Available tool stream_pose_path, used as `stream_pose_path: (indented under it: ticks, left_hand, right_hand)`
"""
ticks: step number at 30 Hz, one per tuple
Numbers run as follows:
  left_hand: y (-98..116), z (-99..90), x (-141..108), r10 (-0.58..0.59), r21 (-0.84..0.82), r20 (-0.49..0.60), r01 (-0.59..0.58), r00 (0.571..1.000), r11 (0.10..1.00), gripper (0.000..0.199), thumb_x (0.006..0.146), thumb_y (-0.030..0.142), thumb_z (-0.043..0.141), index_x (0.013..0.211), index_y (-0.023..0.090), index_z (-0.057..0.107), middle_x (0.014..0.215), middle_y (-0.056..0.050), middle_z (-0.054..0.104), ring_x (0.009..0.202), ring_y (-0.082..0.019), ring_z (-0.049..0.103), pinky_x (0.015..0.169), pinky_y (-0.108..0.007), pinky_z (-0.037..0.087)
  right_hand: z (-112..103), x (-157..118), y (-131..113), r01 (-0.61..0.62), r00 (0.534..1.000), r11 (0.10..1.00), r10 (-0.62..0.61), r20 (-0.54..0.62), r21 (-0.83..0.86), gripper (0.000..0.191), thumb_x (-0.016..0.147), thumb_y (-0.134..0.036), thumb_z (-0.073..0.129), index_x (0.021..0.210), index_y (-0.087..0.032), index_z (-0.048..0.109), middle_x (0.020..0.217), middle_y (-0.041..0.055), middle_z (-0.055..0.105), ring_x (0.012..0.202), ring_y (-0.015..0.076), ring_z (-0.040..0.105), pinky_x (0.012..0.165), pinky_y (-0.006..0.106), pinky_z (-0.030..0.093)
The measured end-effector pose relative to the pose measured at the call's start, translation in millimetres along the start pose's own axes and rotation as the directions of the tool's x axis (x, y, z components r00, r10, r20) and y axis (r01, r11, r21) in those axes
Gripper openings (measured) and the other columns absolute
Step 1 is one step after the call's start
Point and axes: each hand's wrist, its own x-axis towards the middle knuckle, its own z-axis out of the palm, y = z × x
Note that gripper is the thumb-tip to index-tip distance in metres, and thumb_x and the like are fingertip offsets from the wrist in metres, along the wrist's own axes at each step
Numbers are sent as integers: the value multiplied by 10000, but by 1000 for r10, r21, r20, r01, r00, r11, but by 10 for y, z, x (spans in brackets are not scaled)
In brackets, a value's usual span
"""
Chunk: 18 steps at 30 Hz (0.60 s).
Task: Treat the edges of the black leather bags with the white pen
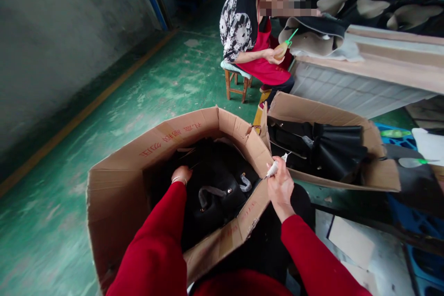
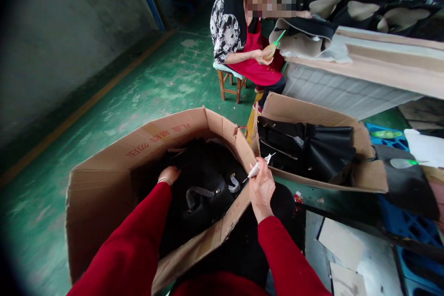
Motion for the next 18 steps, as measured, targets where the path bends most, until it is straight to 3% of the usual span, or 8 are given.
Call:
stream_pose_path:
  ticks: [5,8,10,12,15,17,18]
  left_hand:
    - [20,-12,-371,36,-101,-74,-43,997,994,282,971,401,646,1074,143,688,1063,-73,721,949,-211,698,877,-422,571]
    - [81,10,-730,48,-170,-220,-87,974,982,227,988,353,608,956,147,697,936,-68,729,879,-209,701,830,-377,550]
    - [139,-34,-1020,76,-207,-352,-156,933,966,233,989,295,559,846,169,692,883,-90,732,901,-239,698,821,-352,518]
    - [202,-151,-1350,139,-224,-485,-276,863,935,249,970,267,533,782,192,676,906,-105,736,961,-267,679,841,-340,491]
    - [297,-461,-1901,263,-198,-638,-484,724,852,258,951,327,557,739,209,645,889,-76,715,926,-247,646,856,-321,476]
    - [360,-731,-2279,369,-148,-720,-650,588,746,313,944,375,587,674,218,592,766,-38,652,810,-213,608,800,-301,468]
    - [389,-878,-2461,430,-110,-765,-754,480,647,359,941,383,605,627,218,549,681,-17,586,728,-196,566,748,-296,454]
  right_hand:
    - [33,7,30,-21,1000,1000,21,13,1,361,1026,-432,436,1240,-203,615,1010,88,704,877,258,629,732,315,418]
    - [61,6,71,-37,998,999,35,54,29,385,1019,-440,444,1272,-195,599,1019,99,701,900,262,624,770,317,428]
    - [72,5,80,-41,997,998,37,75,57,407,1014,-447,444,1285,-182,593,1021,112,698,905,266,625,789,322,438]
    - [69,2,63,-34,997,996,27,76,86,420,1005,-450,446,1281,-171,597,1015,123,698,897,271,630,795,327,450]
    - [33,-3,-9,-19,998,989,10,64,147,435,981,-444,451,1270,-156,603,1015,138,701,902,281,648,788,338,473]
    - [-20,0,-65,-10,998,978,-3,61,208,434,950,-430,464,1255,-157,607,1007,138,707,886,282,669,758,337,492]
    - [-59,4,-88,-4,998,971,-11,64,240,422,929,-423,476,1234,-167,614,982,126,713,852,276,681,729,332,500]
